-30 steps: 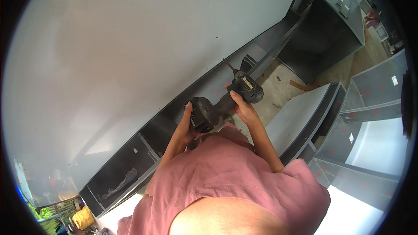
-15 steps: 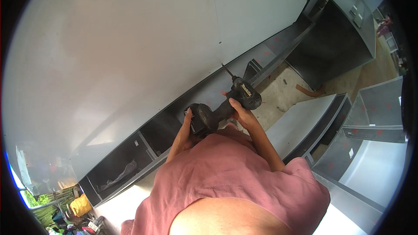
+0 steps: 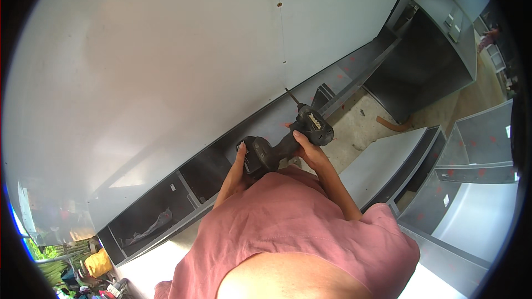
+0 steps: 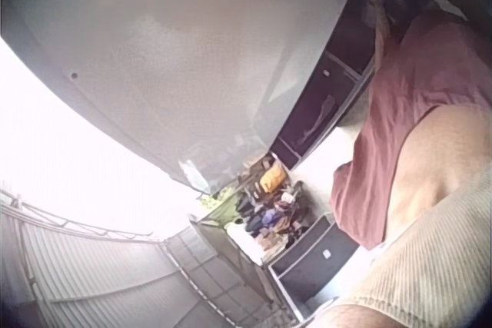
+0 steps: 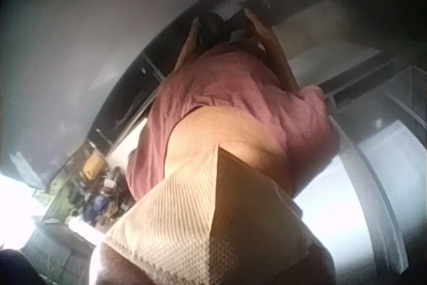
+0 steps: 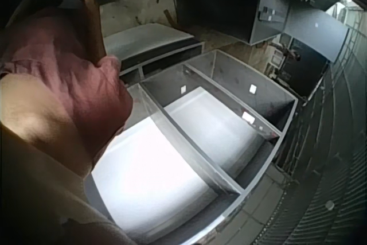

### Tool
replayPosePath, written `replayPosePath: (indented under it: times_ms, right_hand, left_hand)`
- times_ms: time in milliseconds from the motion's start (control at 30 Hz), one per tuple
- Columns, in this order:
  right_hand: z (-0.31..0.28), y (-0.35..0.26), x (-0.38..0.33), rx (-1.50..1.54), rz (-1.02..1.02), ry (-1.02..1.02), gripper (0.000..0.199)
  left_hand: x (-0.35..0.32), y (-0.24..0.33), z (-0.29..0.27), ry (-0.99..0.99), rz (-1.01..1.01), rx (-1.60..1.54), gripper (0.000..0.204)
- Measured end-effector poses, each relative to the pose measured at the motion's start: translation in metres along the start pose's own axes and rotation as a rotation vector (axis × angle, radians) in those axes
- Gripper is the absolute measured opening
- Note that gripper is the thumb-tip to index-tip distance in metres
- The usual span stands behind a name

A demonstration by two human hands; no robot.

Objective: The person picks up a power drill and drives screws into cabinet panels to assemble the wooden furniture.

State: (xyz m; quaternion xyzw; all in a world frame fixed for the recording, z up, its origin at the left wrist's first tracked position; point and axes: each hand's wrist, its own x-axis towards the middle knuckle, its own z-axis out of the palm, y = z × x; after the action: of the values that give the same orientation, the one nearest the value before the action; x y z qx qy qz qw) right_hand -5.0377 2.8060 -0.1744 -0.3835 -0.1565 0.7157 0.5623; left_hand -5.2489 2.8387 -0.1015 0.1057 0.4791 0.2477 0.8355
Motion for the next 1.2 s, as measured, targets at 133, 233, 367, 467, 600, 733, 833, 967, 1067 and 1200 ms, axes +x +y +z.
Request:
replayPosePath:
  times_ms: [133,233,367,467,600,733,833,967,1067,1200]
  right_hand:
    - [0.006,-0.005,-0.014,-0.032,-0.019,0.063,0.042]
    - [0.032,-0.030,-0.036,-0.103,-0.151,0.128,0.043]
    - [0.054,-0.069,-0.047,-0.313,-0.386,-0.050,0.050]
    - [0.086,-0.106,-0.058,-0.422,-0.569,-0.129,0.052]
    - [0.104,-0.129,-0.060,-0.503,-0.675,-0.193,0.053]
    - [0.117,-0.133,-0.060,-0.399,-0.713,-0.226,0.056]
    - [0.117,-0.129,-0.058,-0.442,-0.674,-0.244,0.058]
    - [0.114,-0.130,-0.056,-0.507,-0.679,-0.252,0.058]
    - [0.130,-0.130,-0.061,-0.415,-0.721,-0.145,0.060]
    - [0.127,-0.130,-0.059,-0.448,-0.737,-0.141,0.059]
  left_hand:
    - [-0.008,-0.003,0.003,-0.039,0.033,0.073,0.064]
    - [-0.023,0.001,0.008,-0.061,0.088,0.140,0.065]
    - [-0.037,0.009,0.022,-0.134,0.148,0.151,0.068]
    - [-0.052,0.024,0.036,-0.218,0.204,0.141,0.072]
    - [-0.052,0.039,0.041,-0.271,0.355,0.220,0.075]
    - [-0.065,0.048,0.049,-0.239,0.414,0.288,0.075]
    - [-0.073,0.044,0.052,-0.248,0.467,0.254,0.074]
    - [-0.072,0.045,0.049,-0.261,0.483,0.235,0.071]
    - [-0.074,0.048,0.050,-0.230,0.478,0.255,0.069]
    - [-0.071,0.049,0.051,-0.196,0.534,0.288,0.067]
